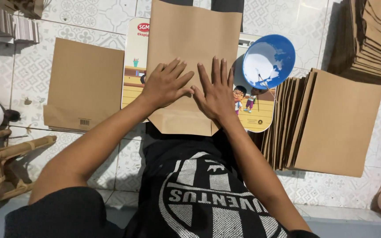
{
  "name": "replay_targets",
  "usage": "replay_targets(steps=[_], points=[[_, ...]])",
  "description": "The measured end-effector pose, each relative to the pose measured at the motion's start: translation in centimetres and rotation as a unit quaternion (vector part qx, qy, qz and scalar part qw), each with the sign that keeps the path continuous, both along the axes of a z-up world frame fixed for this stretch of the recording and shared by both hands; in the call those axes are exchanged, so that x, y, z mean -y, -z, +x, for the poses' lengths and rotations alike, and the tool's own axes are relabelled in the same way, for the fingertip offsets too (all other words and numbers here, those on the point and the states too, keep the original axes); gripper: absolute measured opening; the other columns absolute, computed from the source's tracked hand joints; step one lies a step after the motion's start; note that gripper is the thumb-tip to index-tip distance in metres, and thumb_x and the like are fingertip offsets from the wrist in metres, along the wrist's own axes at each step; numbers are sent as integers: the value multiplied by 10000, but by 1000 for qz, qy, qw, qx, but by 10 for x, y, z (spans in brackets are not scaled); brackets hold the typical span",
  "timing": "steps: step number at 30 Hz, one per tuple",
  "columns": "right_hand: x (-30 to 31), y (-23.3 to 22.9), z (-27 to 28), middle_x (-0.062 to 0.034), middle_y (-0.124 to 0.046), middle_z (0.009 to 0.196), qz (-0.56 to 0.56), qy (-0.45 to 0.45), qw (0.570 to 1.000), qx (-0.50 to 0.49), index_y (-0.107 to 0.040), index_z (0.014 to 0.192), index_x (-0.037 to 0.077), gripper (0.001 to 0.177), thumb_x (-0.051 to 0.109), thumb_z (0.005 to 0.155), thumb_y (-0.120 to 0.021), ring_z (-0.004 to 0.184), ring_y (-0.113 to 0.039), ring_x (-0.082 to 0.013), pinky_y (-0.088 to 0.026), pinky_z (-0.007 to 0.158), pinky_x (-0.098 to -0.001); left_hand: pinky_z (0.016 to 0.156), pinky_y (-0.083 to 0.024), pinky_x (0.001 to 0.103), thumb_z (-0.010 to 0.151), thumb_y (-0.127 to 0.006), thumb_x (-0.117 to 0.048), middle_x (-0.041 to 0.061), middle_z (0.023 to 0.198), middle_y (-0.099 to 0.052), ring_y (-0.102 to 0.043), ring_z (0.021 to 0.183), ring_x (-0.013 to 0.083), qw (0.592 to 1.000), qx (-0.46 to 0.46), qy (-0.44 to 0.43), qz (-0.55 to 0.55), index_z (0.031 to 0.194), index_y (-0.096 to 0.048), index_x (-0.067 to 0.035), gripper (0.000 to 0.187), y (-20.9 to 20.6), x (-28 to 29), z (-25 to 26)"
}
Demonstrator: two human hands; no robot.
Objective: Applying glue to the bottom of paper bags and folding them to complete the assembly.
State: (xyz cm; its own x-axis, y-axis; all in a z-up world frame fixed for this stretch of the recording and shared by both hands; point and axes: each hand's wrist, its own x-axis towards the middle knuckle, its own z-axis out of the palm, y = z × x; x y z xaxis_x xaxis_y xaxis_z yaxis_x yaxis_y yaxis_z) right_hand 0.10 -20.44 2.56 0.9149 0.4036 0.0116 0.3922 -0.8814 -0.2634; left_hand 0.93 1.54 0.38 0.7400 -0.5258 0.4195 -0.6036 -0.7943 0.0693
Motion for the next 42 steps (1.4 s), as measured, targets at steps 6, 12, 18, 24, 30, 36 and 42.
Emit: replay_targets(steps=[6,12,18,24,30,36,42], points=[[-1,-3,0,-229,-205,1696,0,1,1000,-25,-309,1646,270,717,612,1024,-403,1578,-84,-451,-80,1261,-626,862,-472,397,1027,-382,-626,91,1323,-661,-586,1297,307,998,-40,55,12,1406,-607,-265,569,-21,-22,7],[-2,-7,0,-229,-189,1702,2,2,999,-32,-320,1647,250,704,598,1040,-395,1579,-74,-450,-72,1260,-621,1087,-410,418,1043,-530,-439,5,1220,-726,-590,1327,217,987,-151,22,-57,1346,-616,-255,365,-28,-50,19],[-5,-7,-3,-253,-148,1692,39,-1,999,-3,-379,1624,146,707,521,1033,-480,1570,-54,-448,-59,1246,-618,1084,-330,452,1017,-595,-42,69,1338,-664,-509,1372,277,969,-77,-124,-198,1220,-708,-25,233,-57,-65,-35],[-5,-6,-1,-229,-200,1701,1,11,999,-33,-347,1641,253,702,608,1036,-388,1577,-91,-457,-54,1258,-619,1114,-225,573,923,-579,-753,29,1535,-564,-445,1453,311,989,5,-148,-29,1337,-678,-261,650,-3,-75,-96],[-6,-7,-1,-224,-184,1703,-5,14,999,-43,-331,1646,260,711,615,1033,-394,1579,-68,-450,-35,1261,-615,1128,-201,580,986,-627,-582,26,1528,-580,-440,1469,280,990,7,-143,-21,1287,-723,-248,460,4,-69,-104],[-7,-7,-1,-208,-160,1711,-12,11,999,-44,-325,1650,263,705,615,1043,-390,1581,-50,-436,-27,1265,-610,1131,-177,598,1017,-582,-554,-9,1465,-603,-455,1458,253,993,-4,-102,-52,1272,-713,-327,365,7,-68,-106],[-5,-5,0,-218,-160,1710,-1,0,999,-41,-343,1647,251,703,608,1044,-404,1580,-56,-442,-18,1263,-613,1147,-170,547,972,-588,-552,-34,1445,-622,-477,1454,212,995,-21,-66,-71,1152,-729,-399,275,3,-67,-105]])
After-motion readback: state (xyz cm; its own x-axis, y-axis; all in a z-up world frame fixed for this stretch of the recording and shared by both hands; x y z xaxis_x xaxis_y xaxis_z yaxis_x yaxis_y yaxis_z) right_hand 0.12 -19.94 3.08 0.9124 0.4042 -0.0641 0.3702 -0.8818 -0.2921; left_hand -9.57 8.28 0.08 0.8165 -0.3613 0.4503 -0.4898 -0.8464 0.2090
